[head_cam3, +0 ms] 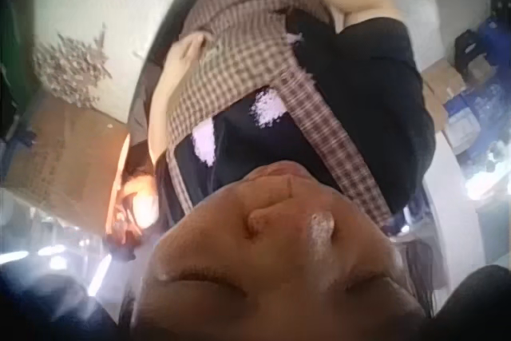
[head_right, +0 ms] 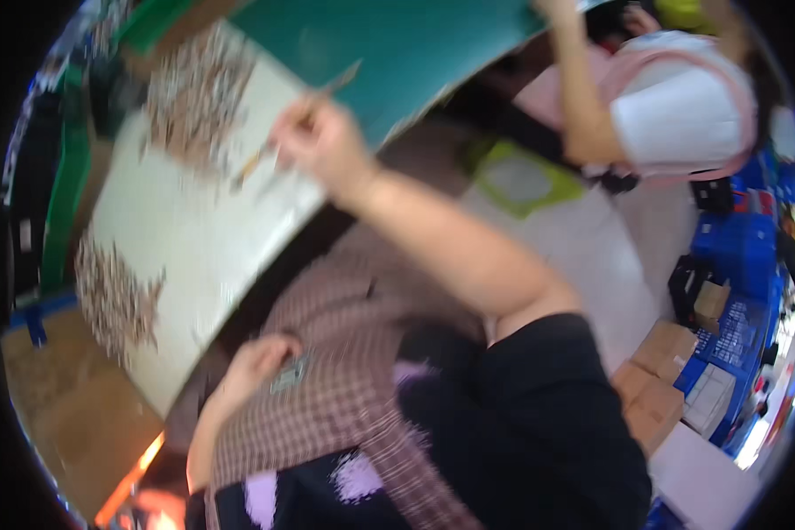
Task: The person applies liquid to small parts using a brush and joins them with wooden sticks by hand on the work surface.
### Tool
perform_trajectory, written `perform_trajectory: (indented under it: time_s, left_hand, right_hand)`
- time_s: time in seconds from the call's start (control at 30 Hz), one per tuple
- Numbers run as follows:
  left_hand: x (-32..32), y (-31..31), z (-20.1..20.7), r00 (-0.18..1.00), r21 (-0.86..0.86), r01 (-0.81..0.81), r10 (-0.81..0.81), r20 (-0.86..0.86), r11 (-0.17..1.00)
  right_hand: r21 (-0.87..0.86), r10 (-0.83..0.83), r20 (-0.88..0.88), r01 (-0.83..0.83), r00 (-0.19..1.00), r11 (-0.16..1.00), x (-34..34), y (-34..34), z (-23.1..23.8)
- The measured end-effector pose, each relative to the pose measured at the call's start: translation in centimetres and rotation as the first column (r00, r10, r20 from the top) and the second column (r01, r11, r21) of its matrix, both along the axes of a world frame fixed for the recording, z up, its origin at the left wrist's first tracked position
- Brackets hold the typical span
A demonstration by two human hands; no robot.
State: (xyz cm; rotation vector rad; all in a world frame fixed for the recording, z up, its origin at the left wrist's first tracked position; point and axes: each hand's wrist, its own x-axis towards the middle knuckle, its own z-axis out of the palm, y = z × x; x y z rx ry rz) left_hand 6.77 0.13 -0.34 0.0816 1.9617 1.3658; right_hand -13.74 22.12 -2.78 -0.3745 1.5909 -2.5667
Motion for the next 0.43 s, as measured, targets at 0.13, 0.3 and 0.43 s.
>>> perform_trajectory:
  time_s: [0.13,0.3,0.43]
  left_hand:
    - [-0.8,0.1,-1.6,0.965,-0.194,0.263,-0.259,0.049,0.945]
    - [-0.8,-1.3,-2.1,0.952,-0.117,0.155,-0.117,0.282,0.981]
    - [-1.4,-2.0,-2.7,0.99,0.076,0.071,-0.079,0.114,0.995]
  right_hand:
    - [-0.054,0.023,0.072,-0.02,0.997,0.998,0.0,-0.5,-0.9]
    - [-0.092,0.046,0.017,-0.044,0.999,0.995,-0.1,-1.6,-0.6]
    - [-0.085,0.019,0.022,-0.017,1.0,0.996,-0.4,-1.3,-0.4]
